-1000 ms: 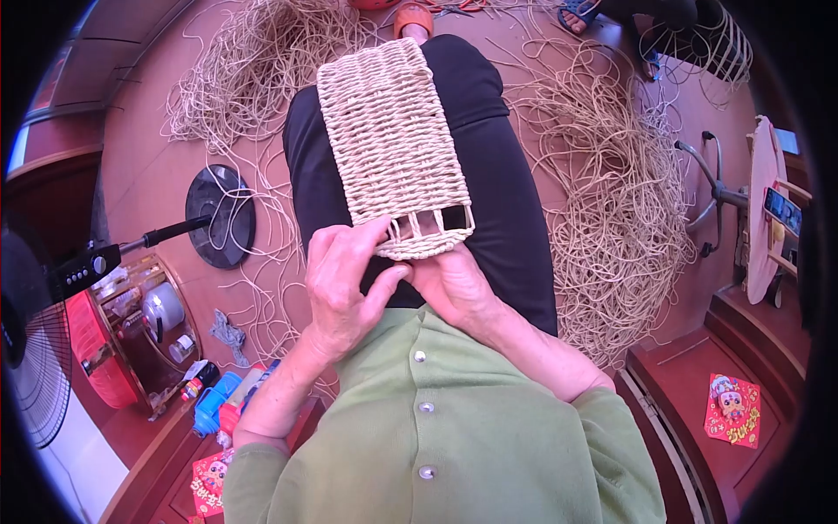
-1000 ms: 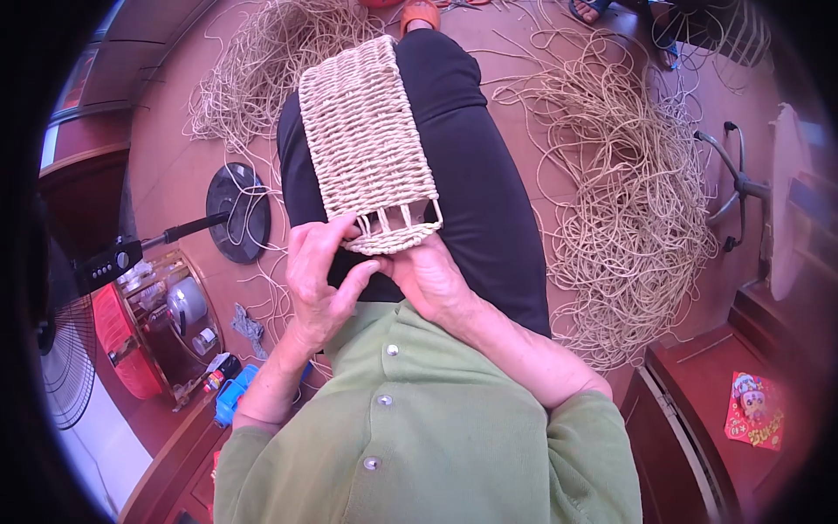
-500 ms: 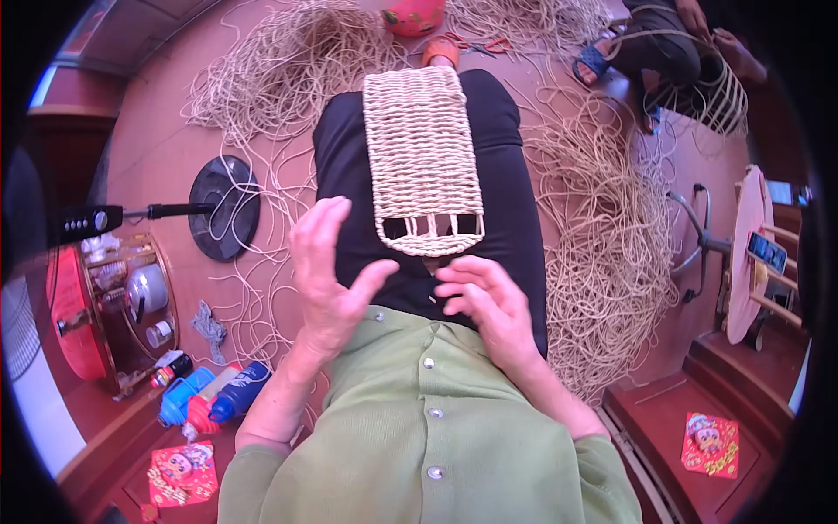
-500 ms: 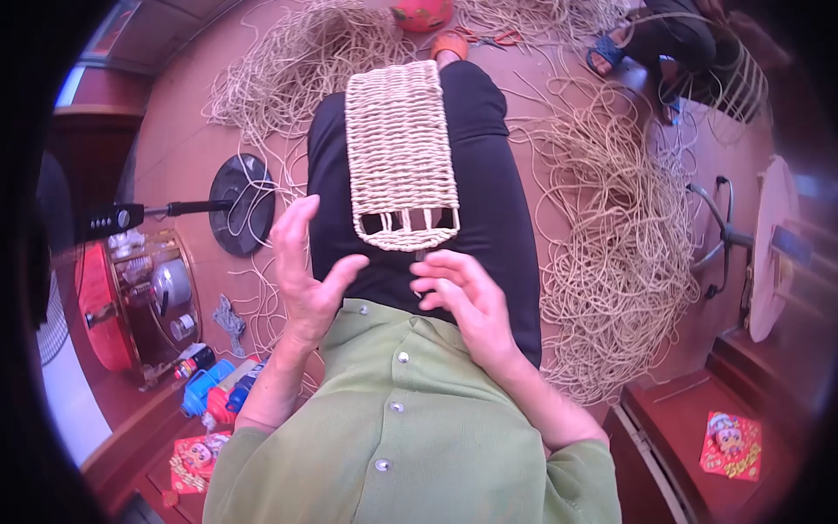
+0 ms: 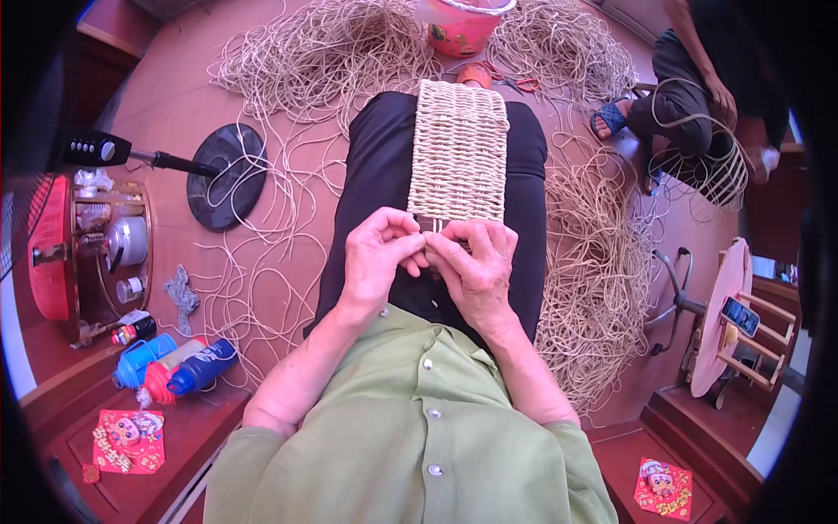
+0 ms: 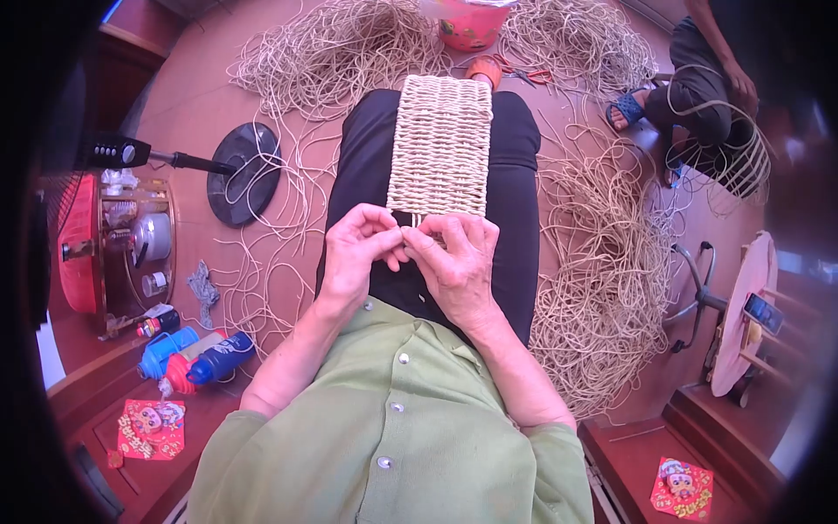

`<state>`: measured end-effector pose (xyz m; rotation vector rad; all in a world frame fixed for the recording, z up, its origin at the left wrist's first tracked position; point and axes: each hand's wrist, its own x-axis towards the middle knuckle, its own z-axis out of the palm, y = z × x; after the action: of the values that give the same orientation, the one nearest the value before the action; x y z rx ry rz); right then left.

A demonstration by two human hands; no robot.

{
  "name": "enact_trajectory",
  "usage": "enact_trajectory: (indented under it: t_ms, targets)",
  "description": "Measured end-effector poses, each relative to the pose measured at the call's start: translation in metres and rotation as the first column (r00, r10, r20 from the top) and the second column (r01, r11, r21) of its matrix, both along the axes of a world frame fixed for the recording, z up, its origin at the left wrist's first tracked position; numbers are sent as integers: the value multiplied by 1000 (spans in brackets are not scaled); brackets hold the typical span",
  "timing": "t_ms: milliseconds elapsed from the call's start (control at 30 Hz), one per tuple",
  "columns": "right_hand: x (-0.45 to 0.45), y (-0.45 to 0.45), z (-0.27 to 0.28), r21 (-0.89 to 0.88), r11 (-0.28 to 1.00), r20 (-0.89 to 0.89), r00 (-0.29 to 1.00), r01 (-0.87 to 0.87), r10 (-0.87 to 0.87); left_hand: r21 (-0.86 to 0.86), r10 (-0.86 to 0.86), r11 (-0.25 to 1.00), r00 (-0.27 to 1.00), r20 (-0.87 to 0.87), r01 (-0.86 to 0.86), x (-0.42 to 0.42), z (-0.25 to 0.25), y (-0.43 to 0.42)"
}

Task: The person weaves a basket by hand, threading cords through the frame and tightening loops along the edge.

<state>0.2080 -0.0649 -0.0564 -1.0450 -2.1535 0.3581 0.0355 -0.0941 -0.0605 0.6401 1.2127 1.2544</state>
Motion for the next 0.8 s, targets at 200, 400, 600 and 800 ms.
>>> enact_trajectory:
  t_ms: [200, 400, 600, 800]
  targets:
    - [10, -1, 8, -19, 1000, -231, 973, -11, 6, -94, 64, 995, 972, 227, -44, -14, 11, -6]
    - [36, -69, 2, -752, 155, -542, 468, -640, -697, 24, 78, 997, 978, -192, -75, -7, 23, -31]
    - [-1, -22, -38, -341, 46, -588, 175, -939, -790, 416, 230, 848, 480, -846, 327, -10, 35, -7]
    - [-7, -16, -46, -299, -124, -507, 268, -946, -820, 236, 96, 807, 273, -957, 542, -12, 44, 6]
